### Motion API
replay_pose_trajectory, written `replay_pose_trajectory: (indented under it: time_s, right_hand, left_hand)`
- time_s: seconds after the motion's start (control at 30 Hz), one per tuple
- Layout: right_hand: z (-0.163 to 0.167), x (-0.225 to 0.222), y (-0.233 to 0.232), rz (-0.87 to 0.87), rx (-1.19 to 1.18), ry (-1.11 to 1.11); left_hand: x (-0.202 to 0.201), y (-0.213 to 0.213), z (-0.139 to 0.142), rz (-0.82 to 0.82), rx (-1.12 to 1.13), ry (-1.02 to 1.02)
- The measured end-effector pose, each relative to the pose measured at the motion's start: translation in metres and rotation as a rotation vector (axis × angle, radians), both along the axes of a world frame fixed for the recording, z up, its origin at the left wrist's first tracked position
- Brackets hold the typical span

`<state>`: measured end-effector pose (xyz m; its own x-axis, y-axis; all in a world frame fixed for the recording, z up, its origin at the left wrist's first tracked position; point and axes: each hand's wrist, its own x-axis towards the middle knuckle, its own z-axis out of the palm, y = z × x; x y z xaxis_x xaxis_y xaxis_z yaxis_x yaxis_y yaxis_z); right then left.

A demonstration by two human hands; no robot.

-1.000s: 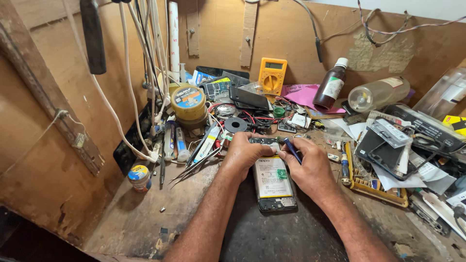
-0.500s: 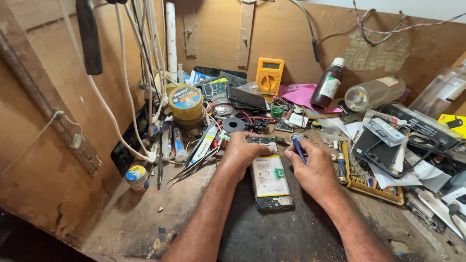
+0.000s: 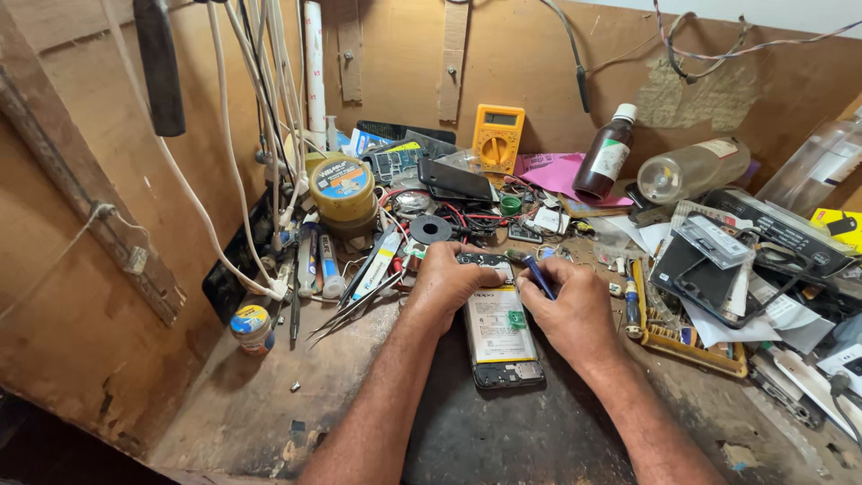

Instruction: The person uses a small screwdriver to remove screws from the internal frame of a disassembled smartphone. They carefully unscrew multiple fasteners around the battery and motherboard area while holding the device steady on a cluttered workbench.

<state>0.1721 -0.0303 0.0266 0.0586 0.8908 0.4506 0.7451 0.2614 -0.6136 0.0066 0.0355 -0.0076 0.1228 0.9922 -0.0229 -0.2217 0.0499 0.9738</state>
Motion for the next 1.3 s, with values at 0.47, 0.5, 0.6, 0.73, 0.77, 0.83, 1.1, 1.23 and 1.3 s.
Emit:
replay_pose_trajectory:
  time_s: [0.47,0.5,0.6,0.73,0.77,0.83,1.1,1.23,1.3]
  right_hand:
    - [-0.005,0.022,-0.002,-0.005,0.026,0.395]
    - [-0.003,0.022,-0.004,-0.013,0.087,0.370]
    - [0.003,0.017,-0.009,0.133,0.432,0.257]
    - [0.010,0.007,-0.018,0.198,0.374,0.474]
    - [0.011,0.004,-0.020,0.209,0.383,0.474]
    - [0.013,-0.001,-0.023,0.229,0.397,0.464]
    - [0.014,-0.011,-0.027,0.315,0.383,0.490]
    - [0.013,-0.011,-0.028,0.344,0.430,0.378]
    - [0.013,-0.010,-0.030,0.346,0.411,0.356]
  left_hand:
    - [0.002,0.000,0.004,-0.021,-0.059,-0.026]
    - [0.001,-0.001,0.004,-0.024,-0.077,-0.028]
    - [0.000,-0.003,0.006,0.024,-0.051,-0.025]
    - [0.000,-0.004,0.009,0.080,-0.036,-0.025]
    - [0.001,-0.005,0.009,0.098,-0.043,-0.011]
    - [0.002,-0.006,0.010,0.126,-0.050,-0.002]
    - [0.002,-0.009,0.015,0.164,-0.043,0.008]
    - [0.001,-0.008,0.014,0.157,-0.045,0.008]
    - [0.002,-0.007,0.014,0.150,-0.038,-0.018]
